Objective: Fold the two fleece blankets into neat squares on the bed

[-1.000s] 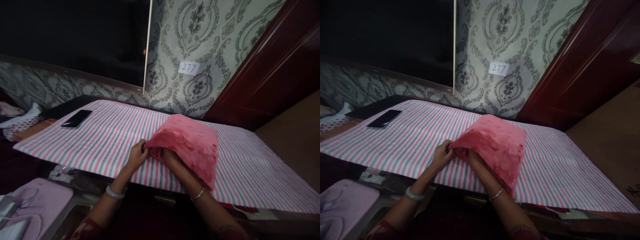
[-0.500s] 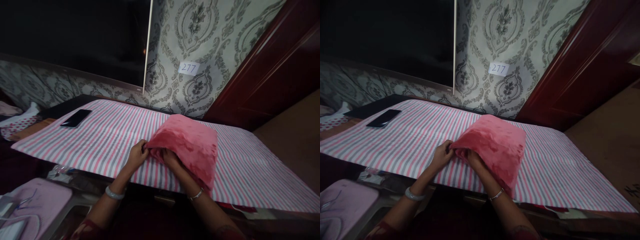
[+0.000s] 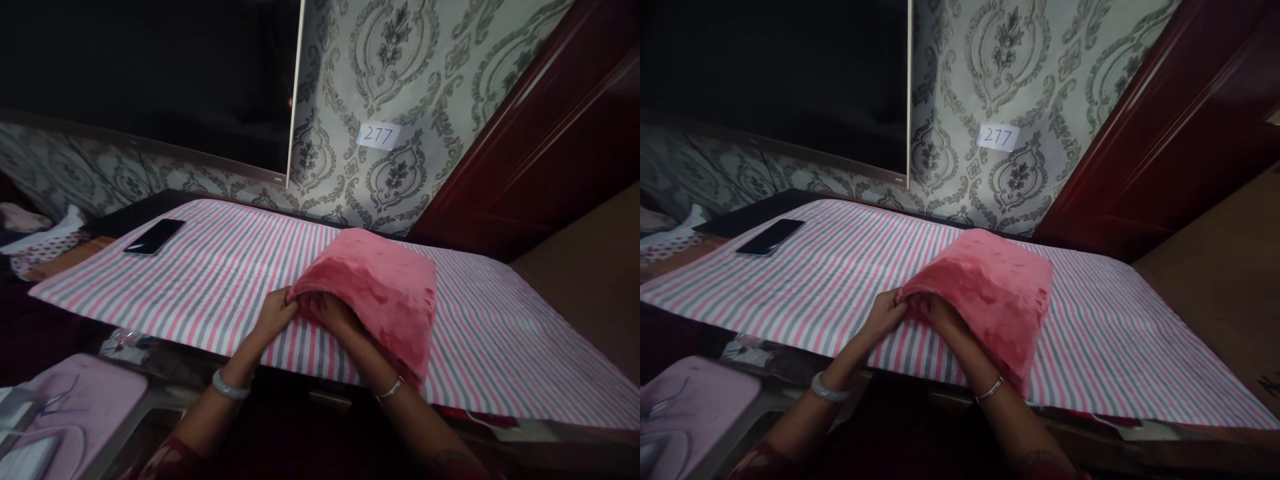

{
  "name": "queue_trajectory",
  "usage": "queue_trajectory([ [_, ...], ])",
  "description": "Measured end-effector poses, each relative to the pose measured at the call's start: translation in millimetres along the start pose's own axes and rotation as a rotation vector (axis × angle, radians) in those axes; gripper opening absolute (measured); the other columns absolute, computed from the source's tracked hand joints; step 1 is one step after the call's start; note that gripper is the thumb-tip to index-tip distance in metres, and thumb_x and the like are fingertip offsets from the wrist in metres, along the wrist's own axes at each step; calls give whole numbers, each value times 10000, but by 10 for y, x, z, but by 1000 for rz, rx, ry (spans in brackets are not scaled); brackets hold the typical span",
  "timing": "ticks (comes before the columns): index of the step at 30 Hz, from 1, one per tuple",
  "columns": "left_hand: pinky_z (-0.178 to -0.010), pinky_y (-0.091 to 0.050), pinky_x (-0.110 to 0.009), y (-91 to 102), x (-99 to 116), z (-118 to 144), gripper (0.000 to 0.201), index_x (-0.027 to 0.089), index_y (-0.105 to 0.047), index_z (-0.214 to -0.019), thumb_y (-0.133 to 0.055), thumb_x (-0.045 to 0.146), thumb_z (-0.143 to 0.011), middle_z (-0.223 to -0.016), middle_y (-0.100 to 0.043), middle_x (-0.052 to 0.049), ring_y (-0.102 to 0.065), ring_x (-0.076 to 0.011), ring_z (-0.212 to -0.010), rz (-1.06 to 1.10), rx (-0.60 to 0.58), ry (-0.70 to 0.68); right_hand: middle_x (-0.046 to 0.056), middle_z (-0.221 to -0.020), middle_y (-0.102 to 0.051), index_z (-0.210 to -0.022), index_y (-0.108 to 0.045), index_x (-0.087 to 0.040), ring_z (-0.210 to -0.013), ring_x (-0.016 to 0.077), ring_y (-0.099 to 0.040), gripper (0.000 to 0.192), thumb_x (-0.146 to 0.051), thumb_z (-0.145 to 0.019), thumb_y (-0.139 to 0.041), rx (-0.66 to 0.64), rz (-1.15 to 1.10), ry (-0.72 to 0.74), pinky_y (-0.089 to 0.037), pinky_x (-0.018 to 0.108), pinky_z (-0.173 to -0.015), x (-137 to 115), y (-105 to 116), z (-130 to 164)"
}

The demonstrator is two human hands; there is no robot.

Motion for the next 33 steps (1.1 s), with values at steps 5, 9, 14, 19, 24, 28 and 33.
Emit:
queue_trajectory([
  [5, -615, -366, -288, 33, -27, -11, 61, 206, -515, -659, -482, 253, -681, -630, -535, 9, -519, -174, -632, 5, 45, 11, 42, -1093, -673, -1102, -661, -262, -988, 192, -654, 165, -308, -974, -567, -78, -3, -10, -564, 392, -886, -55, -63, 34],
  [9, -609, -369, -284, 18, -42, -15, 88, 206, -536, -679, -480, 272, -688, -635, -518, 12, -508, -171, -636, 33, 32, 1, 94, -1097, -696, -1167, -657, -238, -1051, 262, -658, 286, -237, -978, -442, -43, 30, -63, -525, 447, -974, -167, 135, 203],
  [14, -626, -399, -290, 34, -13, 6, 136, 199, -545, -729, -477, 314, -753, -670, -542, 3, -529, -175, -661, 52, 37, -9, 145, -1226, -675, -1266, -610, -155, -1133, 265, -638, 381, -181, -950, -398, -109, -5, 2, -488, 457, -1032, -422, 154, 230],
  [19, -759, -465, -329, 13, 100, 41, 376, 190, -555, -1050, -628, 423, -764, -979, -655, -57, -637, -234, -889, -9, 91, -32, 122, -1353, -625, -1440, -496, -190, -1243, 241, -592, 503, -153, -952, -378, -68, -53, 62, -465, 448, -1081, -476, 242, 288],
  [24, -696, -434, -316, -62, 75, 36, 203, 213, -559, -1011, -568, 269, -816, -921, -682, -54, -660, -246, -851, -152, 84, 52, 123, -1233, -691, -1340, -604, -185, -1125, 246, -653, 468, -118, -947, -360, 86, 84, 32, -516, 444, -1021, -503, 604, 419],
  [28, -678, -420, -310, -65, 43, 22, 227, 218, -559, -1006, -587, 227, -782, -889, -686, -41, -651, -237, -807, -149, 78, 65, 149, -1264, -662, -1306, -631, -146, -1190, 266, -598, 468, -93, -936, -348, 173, 212, 30, -484, 466, -1052, -594, 761, 398],
  [33, -733, -471, -330, -21, 59, 54, 275, 207, -550, -1050, -580, 228, -777, -958, -651, -51, -626, -217, -826, -83, 148, -30, 140, -1231, -655, -1390, -565, -192, -1089, 269, -618, 503, -103, -937, -365, 107, 270, 2, -529, 452, -952, -604, 687, 418],
])
Point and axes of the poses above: each hand's wrist, its own z-axis away from the middle knuckle, its own y-axis out of the back of the hand, x = y × z, the point moved 6 cm from there along -z, towards the middle knuckle
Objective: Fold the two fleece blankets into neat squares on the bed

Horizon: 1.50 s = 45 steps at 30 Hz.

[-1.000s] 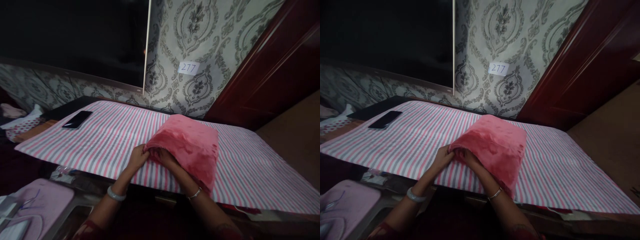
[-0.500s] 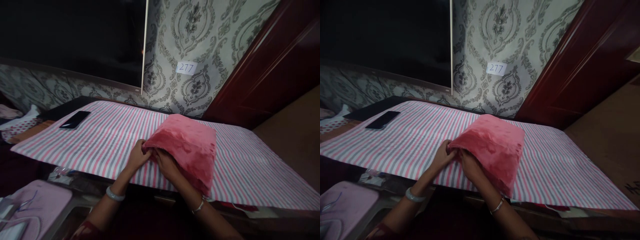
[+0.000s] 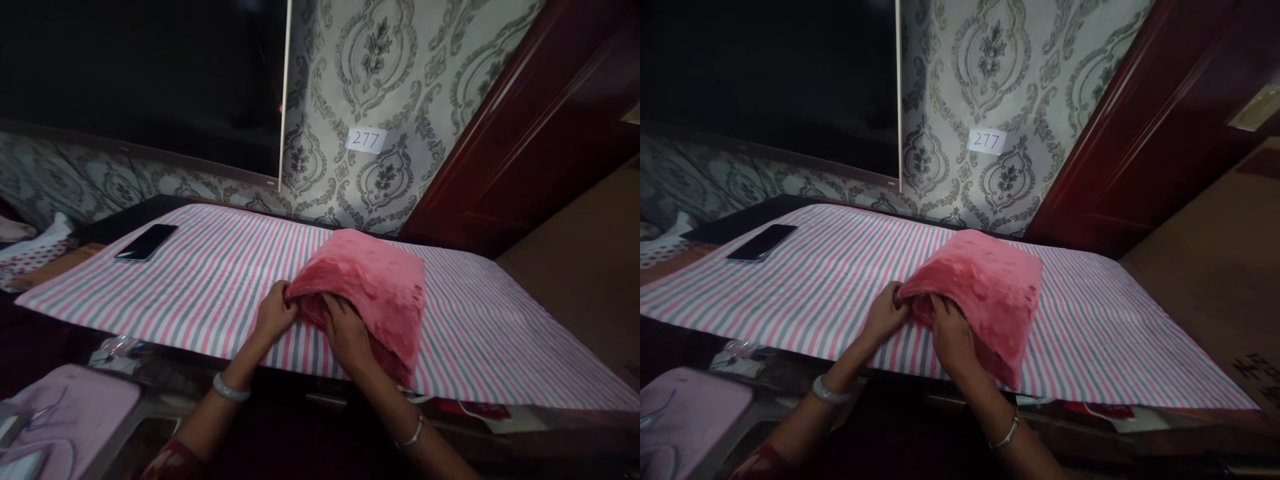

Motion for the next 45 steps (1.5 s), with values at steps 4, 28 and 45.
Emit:
queue_trajectory([
  [4, -949, -472, -425, 83, 257, 46, 469, 183, -496, -1213, -632, 271, -773, -1201, -557, -130, -553, -277, -1108, 17, 145, -322, 132, -1083, -648, -1323, -625, -205, -1003, 262, -591, 444, -123, -945, -408, 101, 51, 37, -520, 437, -909, -15, 116, 28],
  [28, -1030, -407, -494, -50, 635, 49, 213, 215, -693, -1079, -538, 206, -933, -1440, -512, -163, -448, -319, -1322, -390, 189, -732, 86, -1183, -722, -1245, -658, -176, -1082, 223, -669, 457, -130, -886, -379, -14, -330, -6, -519, 403, -1003, 269, -135, -189],
  [45, -926, -515, -446, 94, 463, 13, 127, 149, -679, -896, -557, 115, -890, -1258, -604, -180, -562, -275, -1130, -351, 149, -950, 80, -1088, -744, -1283, -654, -252, -920, 209, -708, 419, -159, -957, -409, -98, 198, -54, -554, 335, -898, 545, 225, 537],
])
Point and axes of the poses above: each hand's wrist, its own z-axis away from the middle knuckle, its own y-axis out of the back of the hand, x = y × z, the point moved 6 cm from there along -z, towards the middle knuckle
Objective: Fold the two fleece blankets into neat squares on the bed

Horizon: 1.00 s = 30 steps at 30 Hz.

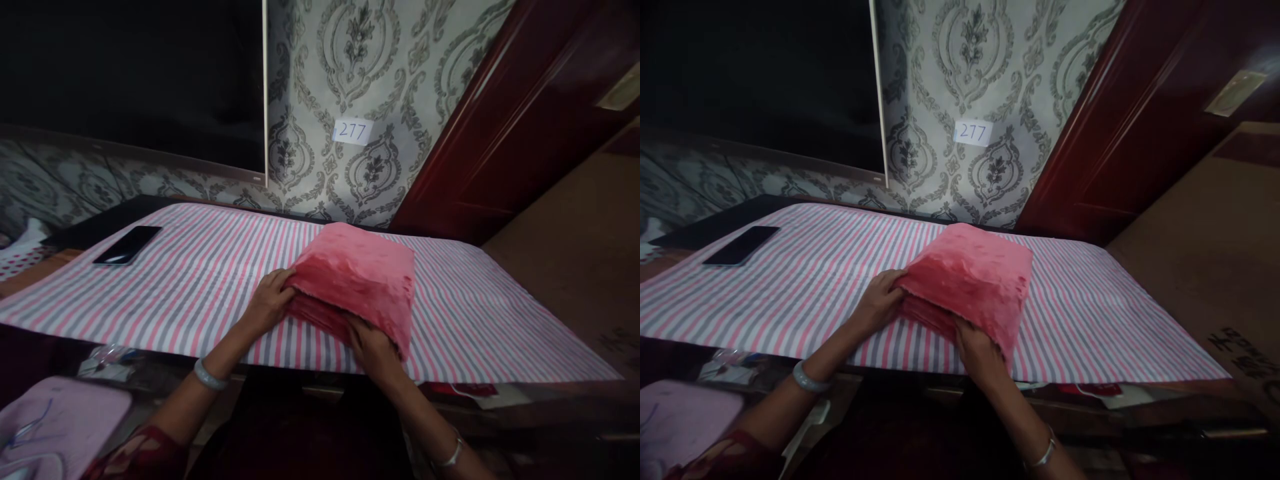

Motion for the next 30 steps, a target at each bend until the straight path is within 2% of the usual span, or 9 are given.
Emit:
queue_trajectory([
  [3, -917, -521, -441, 1, -35, 19, 149, 159, -679, -899, -538, 112, -890, -1271, -591, -166, -563, -265, -1129, 28, -28, 16, 90, -1170, -718, -1290, -657, -269, -972, 229, -698, 425, -160, -938, -445, 3, 24, 39, -557, 357, -901, -75, 20, 26],
  [8, -906, -529, -432, -1, -39, 84, 162, 162, -670, -853, -521, 99, -864, -1297, -573, -152, -566, -271, -1127, -41, -112, -46, 93, -1194, -698, -1407, -558, -316, -882, 221, -696, 560, -115, -892, -469, -95, 125, -17, -567, 304, -724, -108, 57, 151],
  [12, -896, -538, -449, 33, -29, 82, 162, 153, -675, -943, -520, 148, -897, -1306, -564, -175, -566, -281, -1127, -55, -98, -51, 123, -1207, -682, -1400, -570, -253, -907, 225, -685, 569, -65, -879, -437, -62, 147, -1, -562, 304, -740, -91, 111, 253],
  [15, -886, -548, -445, 48, -30, 81, 131, 159, -662, -943, -538, 159, -902, -1332, -550, -183, -567, -284, -1128, -85, -106, -37, 105, -1122, -714, -1350, -610, -249, -835, 205, -684, 568, -34, -852, -443, -41, 198, -1, -552, 277, -702, -69, 129, 251],
  [20, -914, -535, -440, 75, -62, 116, 149, 168, -645, -954, -530, 97, -893, -1291, -599, -168, -571, -275, -1126, -92, -110, -11, 77, -1053, -737, -1184, -705, -257, -776, 171, -684, 422, -68, -897, -459, 60, 139, 65, -540, 242, -678, -87, 140, 253],
  [24, -925, -518, -453, 52, -35, 93, 164, 167, -648, -1028, -563, 124, -894, -1391, -551, -188, -555, -287, -1164, -88, -110, -1, 88, -1041, -734, -1211, -693, -240, -773, 178, -692, 446, -64, -890, -439, 87, 111, 79, -544, 242, -638, -80, 96, 311],
  [26, -913, -513, -465, 18, -13, 58, 143, 178, -663, -995, -580, 134, -887, -1434, -526, -180, -544, -305, -1185, -126, -130, -8, 96, -1043, -732, -1204, -698, -230, -774, 184, -694, 442, -67, -886, -438, 95, 106, 79, -558, 253, -648, -82, 87, 322],
  [30, -914, -516, -472, 34, -10, -8, 127, 173, -678, -915, -580, 109, -864, -1376, -587, -169, -534, -323, -1182, -117, -118, -59, 118, -1086, -720, -1317, -636, -208, -828, 210, -699, 504, -56, -872, -455, 98, 142, 17, -587, 292, -708, -50, 102, 314],
])
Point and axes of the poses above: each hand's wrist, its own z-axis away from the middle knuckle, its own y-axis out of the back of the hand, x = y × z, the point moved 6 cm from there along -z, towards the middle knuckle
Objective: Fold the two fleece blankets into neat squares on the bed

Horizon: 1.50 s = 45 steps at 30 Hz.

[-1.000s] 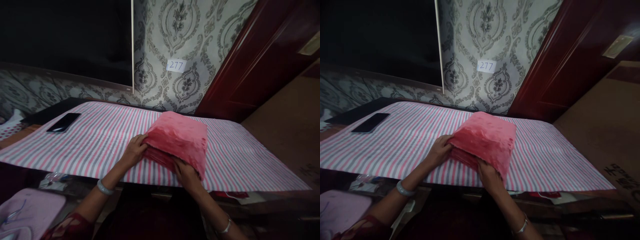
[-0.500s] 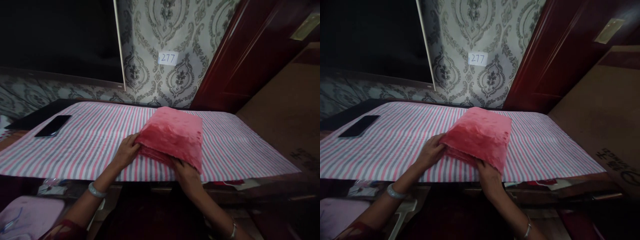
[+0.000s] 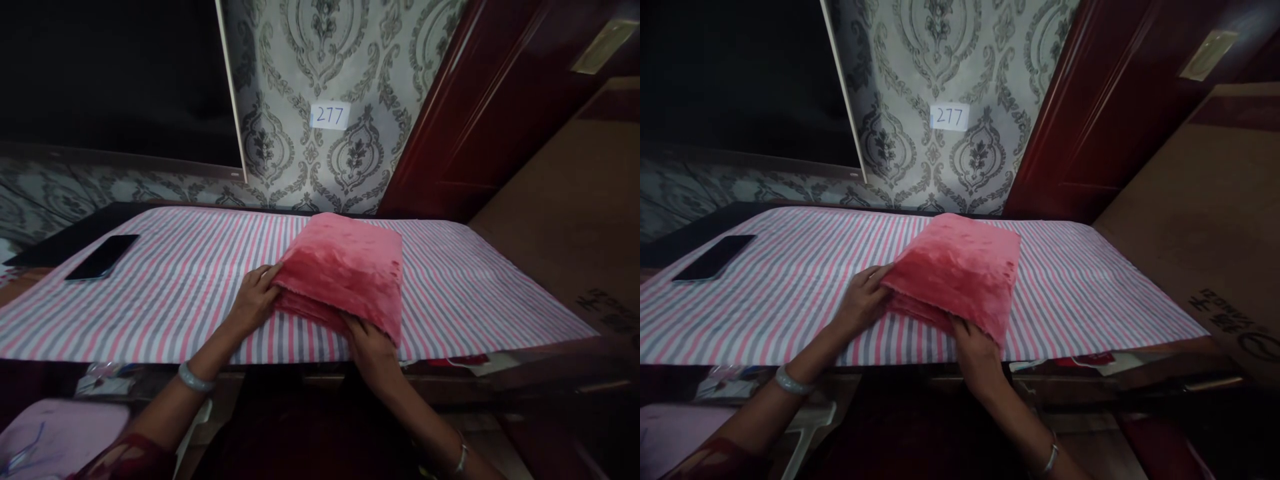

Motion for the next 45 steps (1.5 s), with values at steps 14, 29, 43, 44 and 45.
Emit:
queue_trajectory([
  [14, -896, -547, -454, 29, -15, 196, 157, 154, -692, -892, -550, 86, -886, -1377, -562, -193, -576, -307, -1137, -16, -37, -67, 72, -1060, -731, -1287, -667, -297, -842, 176, -680, 531, -37, -868, -471, -49, -16, 44, -558, 258, -763, 1, -39, 133],
  [29, -1053, -407, -494, 95, 640, 53, 191, 197, -635, -1013, -618, 89, -856, -1388, -599, -133, -505, -299, -1283, 120, 115, -29, 106, -1048, -709, -1260, -658, -209, -815, 203, -667, 449, -72, -891, -442, -24, -61, 12, -553, 300, -708, -123, 113, 133],
  [43, -989, -451, -458, 80, 543, -192, 191, 196, -645, -1017, -597, 96, -862, -1207, -679, -134, -565, -274, -1172, 112, 211, -46, 102, -1103, -726, -1347, -556, -175, -883, 201, -700, 412, -109, -975, -390, 168, -173, -28, -581, 328, -765, -90, 369, 78],
  [44, -989, -452, -448, 87, 530, -179, 206, 199, -649, -1020, -590, 85, -859, -1211, -681, -128, -562, -266, -1177, 138, 205, -47, 102, -1087, -726, -1358, -550, -178, -882, 201, -700, 413, -118, -980, -395, 163, -176, -41, -581, 328, -771, -85, 386, 70],
  [45, -990, -453, -442, 91, 516, -161, 224, 197, -651, -1030, -584, 74, -856, -1214, -681, -125, -559, -262, -1181, 164, 197, -47, 101, -1063, -727, -1365, -546, -175, -875, 201, -699, 411, -127, -984, -401, 160, -173, -52, -580, 326, -767, -81, 404, 61],
])
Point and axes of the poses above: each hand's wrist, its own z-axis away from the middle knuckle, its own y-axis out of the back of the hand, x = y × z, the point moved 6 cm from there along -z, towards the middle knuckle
